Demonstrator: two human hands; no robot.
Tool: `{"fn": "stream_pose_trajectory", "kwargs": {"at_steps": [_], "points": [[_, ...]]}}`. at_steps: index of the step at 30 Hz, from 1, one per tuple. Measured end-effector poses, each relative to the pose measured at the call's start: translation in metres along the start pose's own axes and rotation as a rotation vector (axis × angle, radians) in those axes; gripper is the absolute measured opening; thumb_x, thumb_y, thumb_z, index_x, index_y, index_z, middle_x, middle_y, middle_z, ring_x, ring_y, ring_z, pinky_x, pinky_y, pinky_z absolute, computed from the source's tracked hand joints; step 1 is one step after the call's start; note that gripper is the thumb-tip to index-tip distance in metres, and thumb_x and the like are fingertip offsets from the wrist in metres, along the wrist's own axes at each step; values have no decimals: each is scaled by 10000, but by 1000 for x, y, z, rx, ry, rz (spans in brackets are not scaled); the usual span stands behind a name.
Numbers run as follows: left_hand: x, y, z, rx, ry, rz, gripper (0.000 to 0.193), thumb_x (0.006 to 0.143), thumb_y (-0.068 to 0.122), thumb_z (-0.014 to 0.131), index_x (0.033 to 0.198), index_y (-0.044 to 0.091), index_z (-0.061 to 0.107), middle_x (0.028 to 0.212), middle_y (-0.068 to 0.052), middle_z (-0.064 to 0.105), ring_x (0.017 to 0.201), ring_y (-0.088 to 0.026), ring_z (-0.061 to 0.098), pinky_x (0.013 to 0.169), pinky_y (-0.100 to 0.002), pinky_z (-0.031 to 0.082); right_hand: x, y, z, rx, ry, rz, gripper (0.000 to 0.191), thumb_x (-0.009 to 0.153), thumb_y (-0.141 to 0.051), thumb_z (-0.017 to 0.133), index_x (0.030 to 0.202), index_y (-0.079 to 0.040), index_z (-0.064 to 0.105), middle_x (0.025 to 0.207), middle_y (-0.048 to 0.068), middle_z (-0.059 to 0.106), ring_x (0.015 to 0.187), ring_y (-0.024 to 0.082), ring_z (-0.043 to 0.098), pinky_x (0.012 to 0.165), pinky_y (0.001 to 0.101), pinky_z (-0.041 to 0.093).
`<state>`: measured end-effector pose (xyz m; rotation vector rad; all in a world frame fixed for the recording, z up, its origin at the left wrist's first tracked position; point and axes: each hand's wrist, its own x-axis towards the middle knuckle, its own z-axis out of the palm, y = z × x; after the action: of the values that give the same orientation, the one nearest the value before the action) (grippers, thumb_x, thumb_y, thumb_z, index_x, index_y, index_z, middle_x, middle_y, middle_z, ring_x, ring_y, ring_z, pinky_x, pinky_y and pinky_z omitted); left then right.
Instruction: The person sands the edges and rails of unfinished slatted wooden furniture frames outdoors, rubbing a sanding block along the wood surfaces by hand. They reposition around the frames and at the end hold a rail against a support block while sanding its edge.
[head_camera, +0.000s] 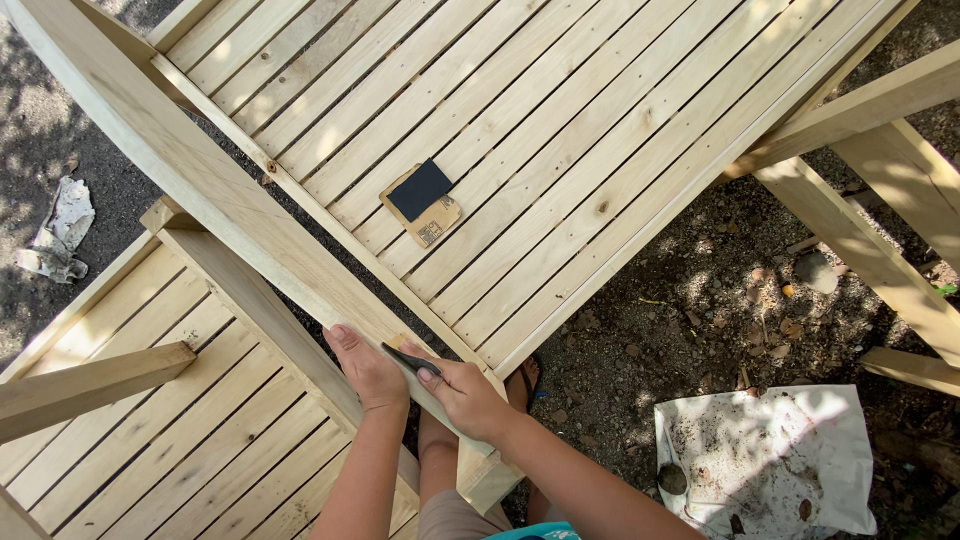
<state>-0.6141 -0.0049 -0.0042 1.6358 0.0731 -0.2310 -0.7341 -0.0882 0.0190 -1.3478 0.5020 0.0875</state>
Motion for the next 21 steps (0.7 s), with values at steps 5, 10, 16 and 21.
{"fn": "stream_pose_trajectory", "kwargs": {"at_steps": [5,10,16,21], "points": [[1,-3,2,-64,-11,-5,827,1045,654,302,1490,-43,308,1433,-199,471,1316,-265,474,1140,-368,360,-104,12,-38,85,-53,285,454,1027,-231,478,1449,-86,563,1290,12,730,1058,41,605,985,236,470],[1,-1,3,-92,-20,6,809,1057,634,310,1492,-49,298,1439,-192,467,1321,-256,468,1142,-363,356,-43,44,-23,-43,42,304,386,1057,-299,528,1224,20,668,773,37,613,723,94,491,693,294,473],[0,0,3,-89,-20,0,795,1056,624,315,1499,-36,301,1403,-182,493,1274,-248,494,1113,-362,387,4,66,-17,-140,53,225,403,1057,-322,533,1134,47,674,694,12,598,678,88,485,662,306,487],[0,0,3,-66,-33,51,798,1065,634,318,1488,-43,320,1404,-189,498,1280,-249,496,1121,-356,384,-125,64,-56,54,-111,3,431,1105,-213,472,1441,51,528,1390,61,631,1216,104,541,1002,301,421]]}}
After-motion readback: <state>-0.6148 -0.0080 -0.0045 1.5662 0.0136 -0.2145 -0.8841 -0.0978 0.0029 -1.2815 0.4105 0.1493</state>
